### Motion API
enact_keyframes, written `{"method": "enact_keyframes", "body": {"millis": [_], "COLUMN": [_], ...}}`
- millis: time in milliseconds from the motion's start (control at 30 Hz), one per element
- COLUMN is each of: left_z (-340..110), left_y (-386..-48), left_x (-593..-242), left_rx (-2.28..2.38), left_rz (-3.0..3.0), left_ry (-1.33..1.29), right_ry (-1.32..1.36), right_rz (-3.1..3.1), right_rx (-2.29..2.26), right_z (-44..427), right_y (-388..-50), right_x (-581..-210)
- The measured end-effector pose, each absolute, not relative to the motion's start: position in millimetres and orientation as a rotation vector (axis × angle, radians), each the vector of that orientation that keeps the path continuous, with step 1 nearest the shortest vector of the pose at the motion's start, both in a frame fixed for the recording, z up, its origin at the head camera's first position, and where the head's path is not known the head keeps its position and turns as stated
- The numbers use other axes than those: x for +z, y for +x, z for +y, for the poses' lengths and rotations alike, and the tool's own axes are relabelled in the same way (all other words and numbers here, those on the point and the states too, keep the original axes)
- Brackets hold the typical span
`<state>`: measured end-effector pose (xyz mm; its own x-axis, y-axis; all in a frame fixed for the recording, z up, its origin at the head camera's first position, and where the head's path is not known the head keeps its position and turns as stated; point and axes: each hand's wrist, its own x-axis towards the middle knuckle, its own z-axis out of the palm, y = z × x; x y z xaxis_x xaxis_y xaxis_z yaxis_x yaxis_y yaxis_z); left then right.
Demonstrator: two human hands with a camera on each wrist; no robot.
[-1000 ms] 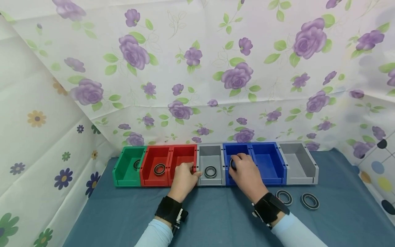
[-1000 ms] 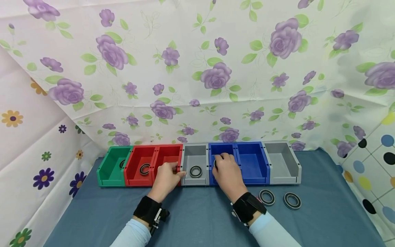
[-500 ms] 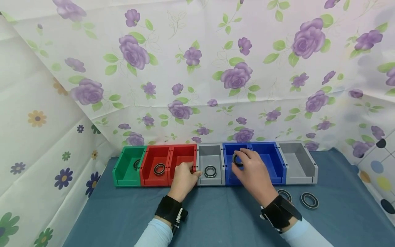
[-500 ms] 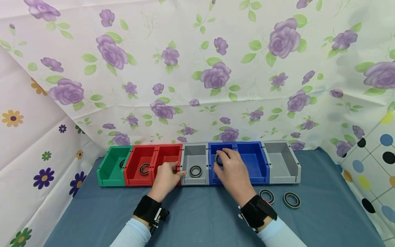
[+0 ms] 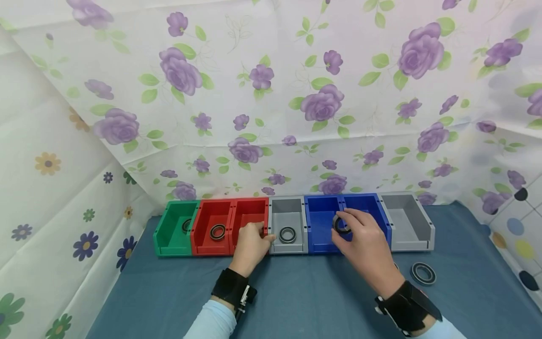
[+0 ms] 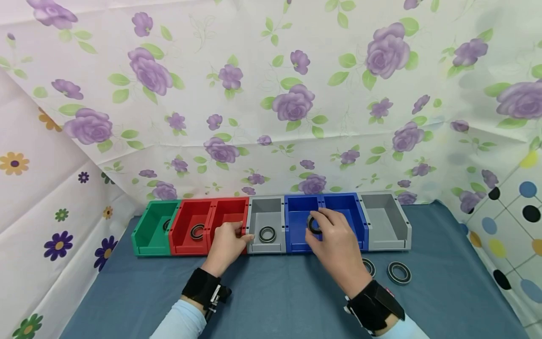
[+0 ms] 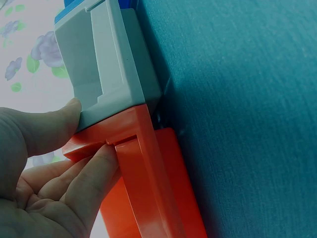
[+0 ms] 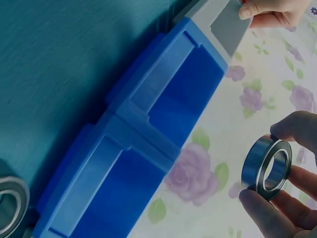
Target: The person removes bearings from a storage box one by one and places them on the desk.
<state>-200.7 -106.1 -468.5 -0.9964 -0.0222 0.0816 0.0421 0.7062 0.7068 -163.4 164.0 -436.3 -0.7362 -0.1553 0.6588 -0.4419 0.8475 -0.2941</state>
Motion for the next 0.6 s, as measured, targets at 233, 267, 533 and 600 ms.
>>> {"method": "enact_keyframes", "body": {"millis": [233, 267, 533, 600], "left_z": [-106, -106, -106, -106], "left_y": [-201, -201, -201, -201], "left_x": [-470, -470, -469, -469], "left_rx": [-1.160, -1.160, -1.171, -1.173], "left_rz": [-2.837, -2.839, -2.847, -2.847], "left_ry": [-0.005, -0.005, -0.002, -0.003], "right_ry": [0.394, 0.391, 0.369, 0.358], "right_rz": [-2.381, -2.385, -2.430, -2.446], "right_rx": [0.580, 0.583, 0.586, 0.584], "right_z": [178, 180, 190, 192], "right_y": [-152, -151, -140, -138], "right_x": [-441, -443, -453, -457]}}
